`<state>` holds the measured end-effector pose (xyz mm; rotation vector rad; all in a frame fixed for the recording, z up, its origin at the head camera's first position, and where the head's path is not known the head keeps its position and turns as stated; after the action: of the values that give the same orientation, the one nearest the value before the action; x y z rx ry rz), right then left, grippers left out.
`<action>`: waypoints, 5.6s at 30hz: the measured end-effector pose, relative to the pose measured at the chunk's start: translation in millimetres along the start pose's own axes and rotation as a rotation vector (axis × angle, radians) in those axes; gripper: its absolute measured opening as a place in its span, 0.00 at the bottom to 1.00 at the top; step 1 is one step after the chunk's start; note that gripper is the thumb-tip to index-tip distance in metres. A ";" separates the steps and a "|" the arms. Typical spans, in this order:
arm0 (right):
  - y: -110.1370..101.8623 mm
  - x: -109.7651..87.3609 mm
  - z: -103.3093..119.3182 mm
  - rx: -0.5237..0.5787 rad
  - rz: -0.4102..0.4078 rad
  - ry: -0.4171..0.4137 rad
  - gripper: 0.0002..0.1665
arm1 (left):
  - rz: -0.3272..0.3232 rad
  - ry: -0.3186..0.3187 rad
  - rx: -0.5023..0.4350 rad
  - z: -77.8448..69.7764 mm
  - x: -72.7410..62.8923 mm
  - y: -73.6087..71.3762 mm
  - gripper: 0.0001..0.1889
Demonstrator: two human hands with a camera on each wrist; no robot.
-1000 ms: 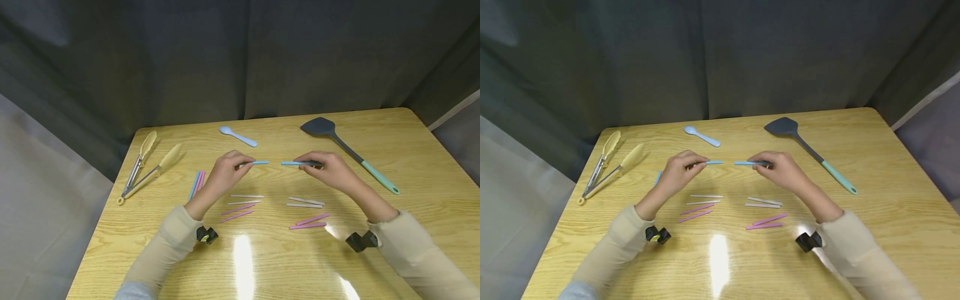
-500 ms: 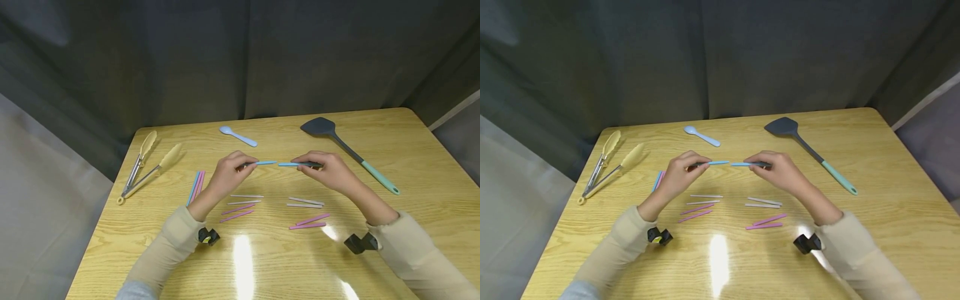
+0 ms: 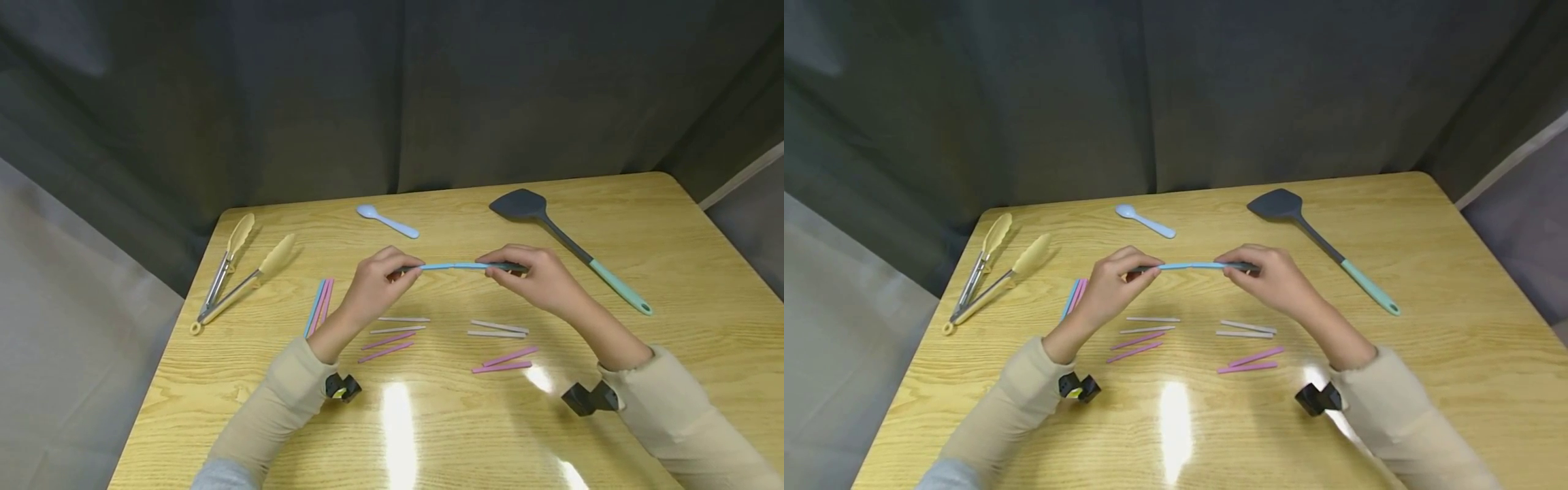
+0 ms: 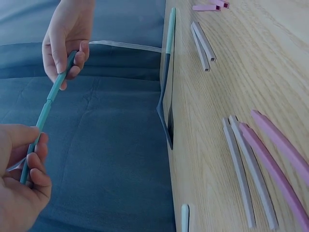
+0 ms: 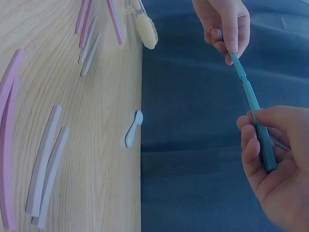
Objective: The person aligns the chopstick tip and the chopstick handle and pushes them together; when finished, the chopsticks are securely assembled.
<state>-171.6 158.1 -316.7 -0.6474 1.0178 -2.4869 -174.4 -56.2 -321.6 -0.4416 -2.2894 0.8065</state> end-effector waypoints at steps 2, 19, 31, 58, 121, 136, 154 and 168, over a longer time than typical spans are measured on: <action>0.4 0.0 0.5 -0.002 0.002 -0.005 0.09 | 0.007 -0.002 -0.002 -0.3 0.0 0.4 0.05; 2.8 -0.4 2.5 0.060 -0.026 0.000 0.07 | 0.014 0.008 -0.070 -3.7 0.1 6.9 0.04; 4.4 -4.1 9.5 0.114 -0.035 -0.030 0.06 | -0.012 0.048 -0.070 -7.8 -4.0 8.8 0.05; 3.6 -2.9 7.5 -0.011 0.022 -0.039 0.11 | 0.135 0.058 0.309 -15.5 -1.5 -1.4 0.06; 47.3 -41.6 -84.1 -0.078 0.355 0.176 0.10 | 0.309 -0.724 0.304 95.3 -130.3 -49.4 0.10; 56.7 -38.0 -79.9 -0.104 0.355 0.134 0.09 | 0.591 -0.474 0.297 73.1 -57.4 30.3 0.08; 71.4 -35.8 -73.3 -0.259 0.364 0.050 0.08 | 0.667 -0.214 0.423 64.5 -35.4 75.4 0.06; 78.3 -32.9 -74.7 -0.348 0.375 0.062 0.06 | 0.636 -0.148 0.555 58.9 -32.3 81.3 0.03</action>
<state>-172.1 163.5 -429.7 -0.4274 1.4648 -2.0352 -183.9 -36.3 -424.8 -0.8795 -1.9266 1.7735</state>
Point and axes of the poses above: each hand's wrist, its own x-axis towards the middle knuckle, its own y-axis out of the palm, z = x × y, the point moved 5 cm from there along x, towards the middle knuckle, and after that the axes turned 6 degrees about z, right-handed, at the moved point
